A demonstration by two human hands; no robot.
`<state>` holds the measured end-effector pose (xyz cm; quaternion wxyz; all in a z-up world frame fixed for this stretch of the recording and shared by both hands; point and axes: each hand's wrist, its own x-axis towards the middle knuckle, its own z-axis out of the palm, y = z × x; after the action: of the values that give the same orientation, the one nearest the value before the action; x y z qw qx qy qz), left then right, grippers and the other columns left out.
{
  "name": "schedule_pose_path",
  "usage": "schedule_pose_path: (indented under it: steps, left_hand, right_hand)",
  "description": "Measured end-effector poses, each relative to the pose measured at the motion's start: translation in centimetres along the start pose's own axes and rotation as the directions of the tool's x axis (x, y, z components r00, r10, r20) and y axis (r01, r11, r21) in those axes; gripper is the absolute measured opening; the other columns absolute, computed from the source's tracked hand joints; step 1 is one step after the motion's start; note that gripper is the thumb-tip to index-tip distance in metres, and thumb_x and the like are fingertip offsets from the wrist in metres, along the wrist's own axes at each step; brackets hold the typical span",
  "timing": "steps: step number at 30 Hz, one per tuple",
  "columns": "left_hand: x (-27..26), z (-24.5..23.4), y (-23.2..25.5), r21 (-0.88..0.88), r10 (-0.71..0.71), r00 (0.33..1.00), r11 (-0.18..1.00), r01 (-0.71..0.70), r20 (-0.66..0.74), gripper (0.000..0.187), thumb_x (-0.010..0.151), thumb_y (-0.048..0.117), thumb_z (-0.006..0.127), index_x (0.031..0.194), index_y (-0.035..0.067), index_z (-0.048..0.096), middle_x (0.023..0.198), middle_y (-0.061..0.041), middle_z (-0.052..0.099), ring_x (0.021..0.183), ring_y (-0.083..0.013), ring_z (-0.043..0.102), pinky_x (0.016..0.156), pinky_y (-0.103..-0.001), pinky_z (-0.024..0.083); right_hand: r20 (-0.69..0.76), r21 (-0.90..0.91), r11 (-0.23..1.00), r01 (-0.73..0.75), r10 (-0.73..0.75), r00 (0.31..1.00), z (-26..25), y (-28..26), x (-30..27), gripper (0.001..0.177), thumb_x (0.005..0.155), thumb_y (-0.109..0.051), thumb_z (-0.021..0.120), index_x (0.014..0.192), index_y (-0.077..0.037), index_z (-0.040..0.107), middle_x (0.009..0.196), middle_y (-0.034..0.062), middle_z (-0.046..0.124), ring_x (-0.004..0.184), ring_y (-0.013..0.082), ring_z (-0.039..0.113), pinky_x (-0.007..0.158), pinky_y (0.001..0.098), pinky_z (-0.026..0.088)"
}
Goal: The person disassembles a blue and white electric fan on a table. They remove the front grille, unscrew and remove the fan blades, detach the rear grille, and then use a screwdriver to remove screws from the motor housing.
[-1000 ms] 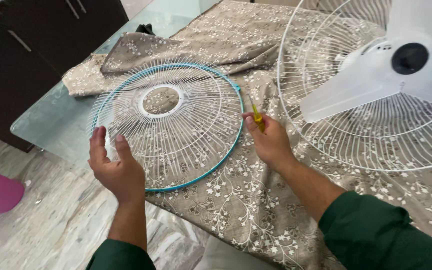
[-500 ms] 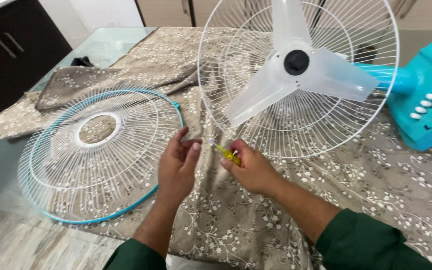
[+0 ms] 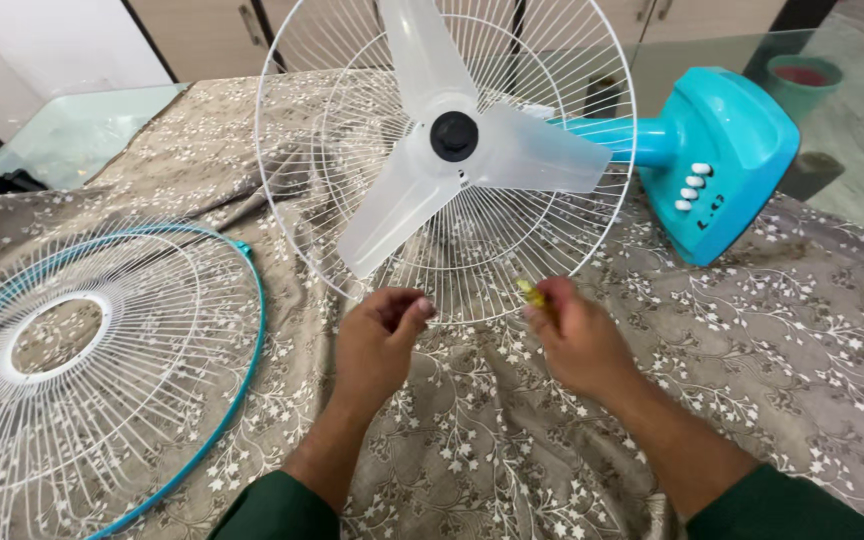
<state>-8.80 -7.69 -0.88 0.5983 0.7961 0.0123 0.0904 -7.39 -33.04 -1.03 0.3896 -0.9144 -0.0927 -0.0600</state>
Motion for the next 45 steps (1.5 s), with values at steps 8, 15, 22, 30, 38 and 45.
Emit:
schedule_pose_path:
  steps: [8,15,22,30,38,45]
  left_hand:
    - [3.8,-3.6,-1.3,0.399,0.42,0.589,0.9,-0.175,-0.69,0.056,0.102,0.012,0.076,0.144,0.001,0.041,0.14,-0.021,0.046,0.132,-0.027,0.045,0.11,-0.04,0.041]
    - [8.0,-5.0,-5.2,-0.479,-0.183,0.822,0.87,-0.12,-0.539,0.039,0.1,0.017,0.059,0.134,0.007,0.044,0.122,-0.007,0.06,0.103,-0.0159,0.064,0.081,-0.028,0.055]
    - [9.1,-4.5,-10.0,-0.773,-0.193,0.96,0.633,-0.036,-0.202,0.035,0.114,0.024,0.054,0.142,0.004,0.057,0.109,-0.014,0.066,0.079,-0.0176,0.05,0.063,-0.031,0.044]
    - [7.9,-4.9,-7.1,-0.751,-0.149,0.989,0.654,0.087,-0.016,0.069,0.094,-0.005,0.044,0.159,0.014,0.032,0.139,-0.02,0.059,0.109,-0.0267,0.069,0.087,-0.043,0.064]
    - [7.4,-5.5,-7.2,-0.764,-0.094,0.987,0.644,-0.043,-0.134,0.078,0.071,-0.015,0.039,0.148,-0.002,0.049,0.13,-0.026,0.066,0.106,-0.0305,0.073,0.082,-0.039,0.064]
    - [7.2,-5.6,-7.7,-0.681,-0.159,0.972,0.732,-0.002,-0.175,0.056,0.096,0.021,0.036,0.143,-0.002,0.056,0.113,-0.024,0.07,0.092,-0.0302,0.069,0.075,-0.042,0.059]
  right_hand:
    - [-0.664,0.021,0.904,-0.427,0.332,0.67,-11.2,13.0,-1.5,0.036,0.111,-0.025,0.053,0.135,0.001,0.045,0.092,0.0192,0.069,0.078,0.0338,0.07,0.064,0.0462,0.056]
    - [-0.591,-0.443,0.577,-0.686,0.388,0.708,-14.6,22.0,-1.7,0.051,0.088,-0.028,0.073,0.125,0.005,0.059,0.111,0.0291,0.071,0.106,0.0459,0.069,0.088,0.0569,0.055]
    - [-0.542,0.179,0.98,-0.083,0.168,0.823,-13.5,19.2,2.1,0.047,0.105,-0.027,0.075,0.135,0.003,0.056,0.131,0.018,0.067,0.126,0.0284,0.063,0.113,0.0431,0.05]
    - [-0.657,0.23,0.971,0.067,0.104,0.747,-8.0,14.5,6.4,0.06,0.098,-0.014,0.086,0.145,0.005,0.054,0.136,0.0139,0.067,0.118,0.0205,0.066,0.103,0.0346,0.052]
    - [-0.822,0.083,0.932,0.353,-0.136,0.553,-6.9,19.2,6.5,0.06,0.103,0.004,0.065,0.154,0.007,0.033,0.15,0.0198,0.053,0.133,0.0259,0.057,0.119,0.0369,0.048]
    - [-0.852,-0.168,0.952,0.254,-0.27,0.449,-6.9,20.9,6.2,0.07,0.097,0.007,0.064,0.154,0.003,0.025,0.153,0.0224,0.047,0.139,0.0325,0.054,0.122,0.0434,0.045]
